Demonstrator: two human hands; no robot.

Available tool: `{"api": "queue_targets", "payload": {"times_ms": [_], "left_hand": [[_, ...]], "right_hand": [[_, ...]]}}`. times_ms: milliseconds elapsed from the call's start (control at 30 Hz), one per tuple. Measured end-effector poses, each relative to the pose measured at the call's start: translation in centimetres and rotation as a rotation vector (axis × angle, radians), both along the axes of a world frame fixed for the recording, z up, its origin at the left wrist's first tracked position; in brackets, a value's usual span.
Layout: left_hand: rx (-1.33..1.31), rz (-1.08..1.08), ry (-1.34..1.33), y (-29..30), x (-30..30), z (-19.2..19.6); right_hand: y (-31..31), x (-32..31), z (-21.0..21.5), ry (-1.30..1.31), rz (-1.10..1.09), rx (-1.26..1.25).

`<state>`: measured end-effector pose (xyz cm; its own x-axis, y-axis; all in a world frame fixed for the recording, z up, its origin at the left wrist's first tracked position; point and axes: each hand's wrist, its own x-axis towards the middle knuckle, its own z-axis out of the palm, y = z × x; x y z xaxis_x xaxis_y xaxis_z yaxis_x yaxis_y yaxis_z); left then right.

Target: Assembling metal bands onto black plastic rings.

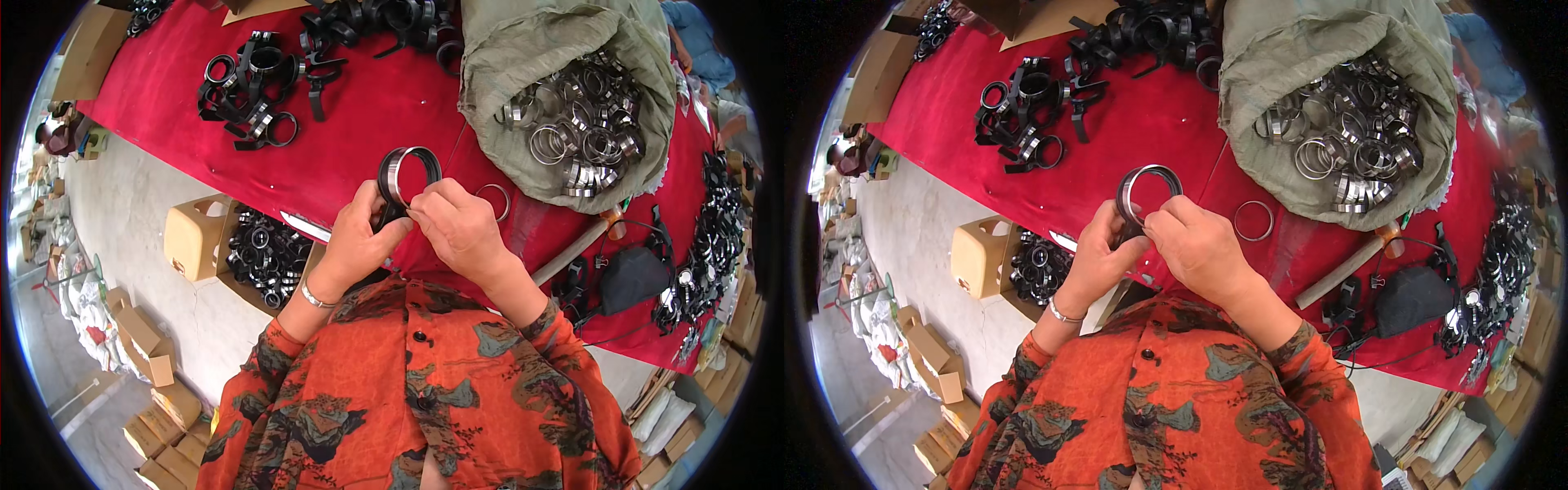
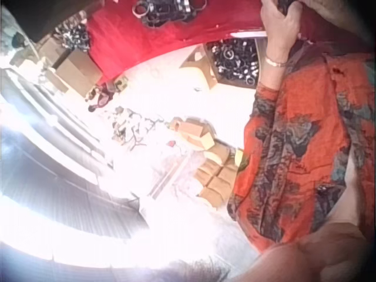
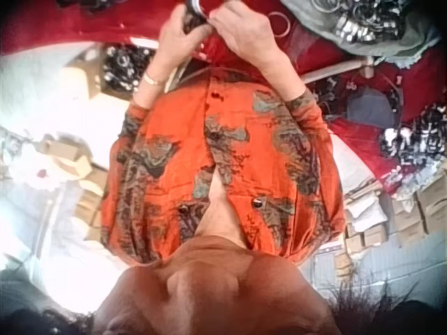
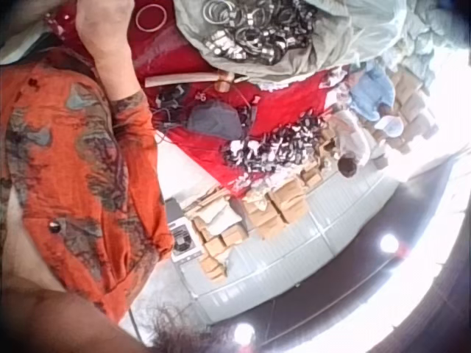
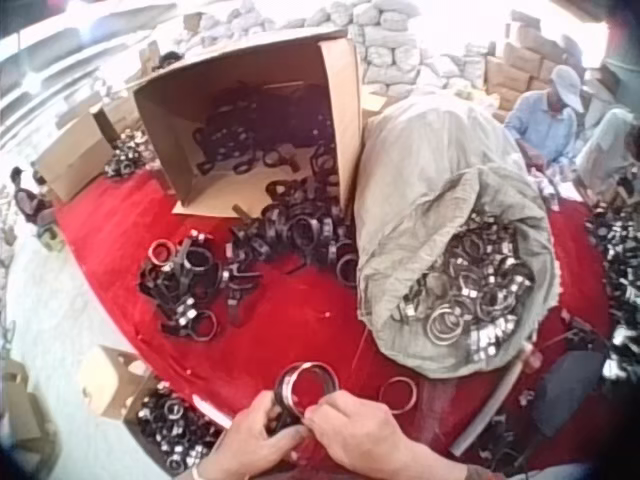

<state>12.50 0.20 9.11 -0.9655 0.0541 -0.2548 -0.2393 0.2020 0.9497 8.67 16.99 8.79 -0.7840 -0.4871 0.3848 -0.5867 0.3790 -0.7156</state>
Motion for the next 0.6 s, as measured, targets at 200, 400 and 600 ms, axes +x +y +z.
{"api": "queue_targets", "payload": {"times_ms": [200, 400, 600], "left_hand": [[0.09, -0.013, -0.007, -0.4, 0.1, -0.5], [-0.099, 0.135, 0.108, 0.0, 0.0, -1.4], [0.228, 0.131, -0.001, 0.5, 0.2, -0.5]], "right_hand": [[-0.1, 0.3, 0.1, 0.014, 0.038, 0.079], [0.0, 0.0, 0.3, -0.032, 0.002, -0.061], [1.5, -2.3, -0.2, -0.489, -0.201, -0.28]]}}
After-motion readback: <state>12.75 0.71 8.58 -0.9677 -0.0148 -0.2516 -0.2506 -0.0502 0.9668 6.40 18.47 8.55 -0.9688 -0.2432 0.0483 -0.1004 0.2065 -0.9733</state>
